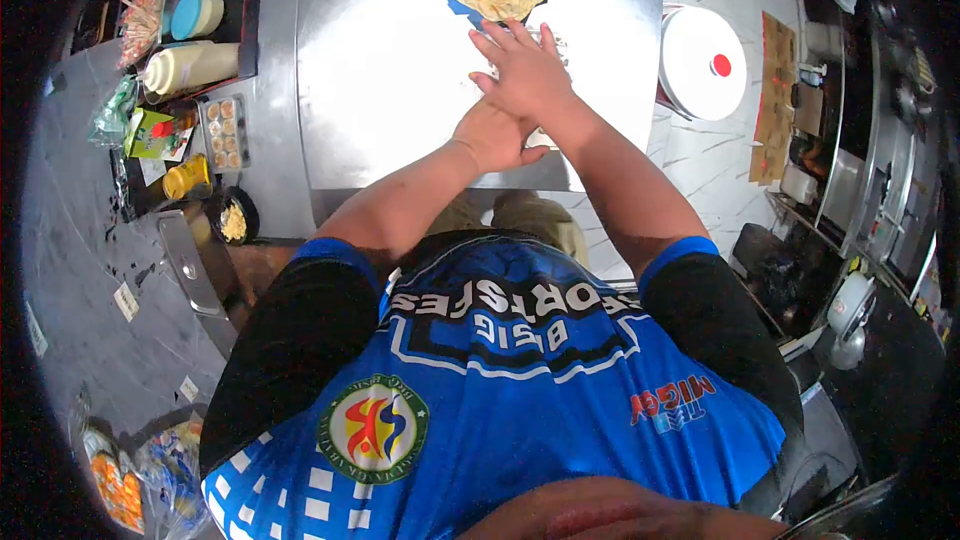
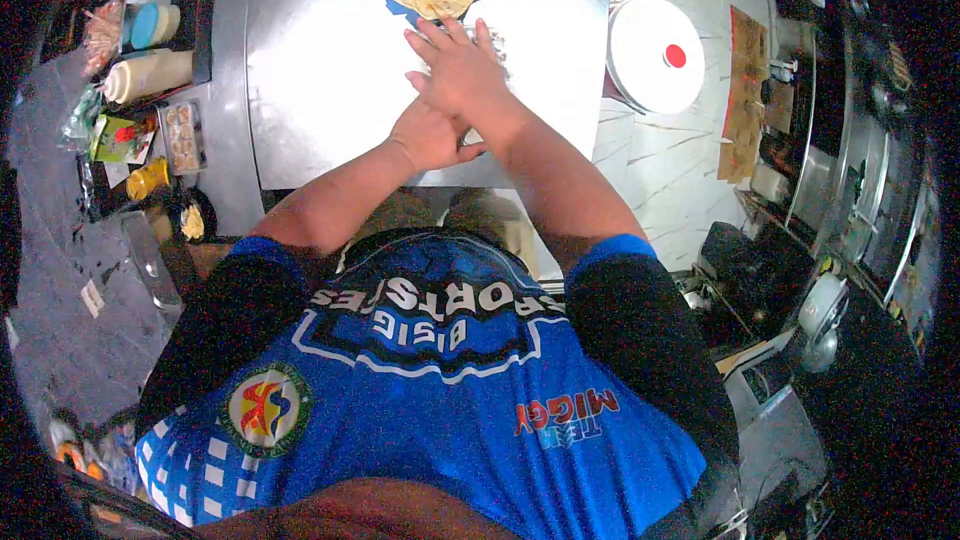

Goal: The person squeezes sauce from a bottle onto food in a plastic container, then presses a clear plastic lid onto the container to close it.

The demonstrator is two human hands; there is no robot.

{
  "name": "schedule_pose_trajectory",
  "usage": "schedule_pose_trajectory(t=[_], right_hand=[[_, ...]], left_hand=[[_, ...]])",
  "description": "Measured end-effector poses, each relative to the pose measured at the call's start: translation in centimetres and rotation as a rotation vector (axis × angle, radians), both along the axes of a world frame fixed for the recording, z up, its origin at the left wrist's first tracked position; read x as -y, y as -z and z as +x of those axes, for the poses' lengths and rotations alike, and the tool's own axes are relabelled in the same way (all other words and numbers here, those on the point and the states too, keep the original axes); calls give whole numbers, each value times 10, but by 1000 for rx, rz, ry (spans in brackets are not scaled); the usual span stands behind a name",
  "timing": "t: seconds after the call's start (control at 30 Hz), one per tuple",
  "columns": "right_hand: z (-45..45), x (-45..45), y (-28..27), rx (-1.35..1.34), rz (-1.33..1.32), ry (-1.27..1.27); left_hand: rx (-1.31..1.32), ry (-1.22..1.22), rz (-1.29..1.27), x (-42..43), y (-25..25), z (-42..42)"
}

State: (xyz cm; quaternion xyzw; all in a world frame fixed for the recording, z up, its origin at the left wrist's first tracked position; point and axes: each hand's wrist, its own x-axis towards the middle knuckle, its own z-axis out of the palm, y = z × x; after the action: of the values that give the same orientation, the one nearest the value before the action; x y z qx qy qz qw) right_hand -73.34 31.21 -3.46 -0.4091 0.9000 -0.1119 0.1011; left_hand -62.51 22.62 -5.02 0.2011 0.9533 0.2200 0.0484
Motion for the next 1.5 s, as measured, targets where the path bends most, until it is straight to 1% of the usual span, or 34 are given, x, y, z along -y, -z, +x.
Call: schedule_pose_trajectory(t=[0.07, 0.1, 0.17, 0.2, 0.27, 0.3, 0.37, 0.4, 0.47, 0.57, 0.6, 0.63, 0.67, 0.7, 0.8, 0.9, 1.03, 1.07, 1.1, 1.13, 1.17, 1.2, 1.23, 1.27, 1.33, 1.37, 1.43, 1.5], right_hand=[[-14, -5, 0, 76, 5, -103], [-17, -10, -1, 74, 6, -101], [-27, -21, -2, 115, -59, -13], [-29, -31, 0, 113, -57, -15], [-31, -53, 10, -18, -132, 71], [-32, -58, 12, -27, -127, 68], [-29, -61, 19, -28, -134, 61], [-33, -62, 19, -42, -145, 57], [-35, -63, 19, -59, -140, 66], [-32, -63, 16, -86, -133, 68], [-32, -64, 16, -114, -134, 58], [-31, -63, 16, -44, -146, 82], [-32, -64, 16, -52, -148, 81], [-32, -64, 15, -44, -138, 79], [-33, -62, 15, -36, -148, 72], [-33, -61, 17, -51, -162, 71], [-36, -64, 18, -39, -174, 90], [-36, -62, 19, -29, -190, 86], [-38, -57, 16, 47, -226, 118], [-40, -49, 14, 127, -287, 129], [-40, -43, 17, 119, -367, 137], [-40, -36, 0, 196, -355, 128], [-44, -38, 14, 148, -433, 44], [-43, -36, 4, 187, -417, 24], [-34, -42, -2, 59, -169, 93], [-34, -47, 0, 50, -195, 80], [-35, -49, 9, -47, -122, 36], [-36, -48, 8, -37, -115, 32]], left_hand=[[139, 33, -63, 1, -9, -2], [137, 34, -63, 0, -6, -1], [0, 21, 13, 0, -1, 0], [-2, 20, 15, 0, 2, 1], [-45, 15, -40, -1, 6, 2], [-43, 14, -39, -1, 6, 2], [-93, -1, 55, 0, 6, 2], [-105, 5, 50, 1, 8, -1], [102, -210, 476, 6, 12, -8], [4, -248, 489, 20, 1, -39], [-3, -244, 489, 21, -4, -51], [-99, -280, 382, 20, -9, -63], [-194, -318, 274, 20, -14, -73], [-139, -328, 264, 20, -15, -77], [-136, -291, 190, 22, -3, -81], [-133, -282, 243, 24, 2, -82], [-135, -296, 209, 21, 3, -91], [-100, -236, 199, 18, 2, -94], [-69, -192, 165, 24, -1, -99], [-57, -315, 308, 22, 23, -100], [0, -271, 290, 28, 2, -99], [-79, -298, 213, 30, 5, -92], [-125, -327, 355, 32, 22, -92], [172, -289, 407, 38, -28, -94], [-33, -290, 149, 31, -5, -84], [-49, -300, 125, 29, -5, -83], [-11, -276, 144, 29, -5, -82], [-28, -271, 129, 30, -5, -82]])
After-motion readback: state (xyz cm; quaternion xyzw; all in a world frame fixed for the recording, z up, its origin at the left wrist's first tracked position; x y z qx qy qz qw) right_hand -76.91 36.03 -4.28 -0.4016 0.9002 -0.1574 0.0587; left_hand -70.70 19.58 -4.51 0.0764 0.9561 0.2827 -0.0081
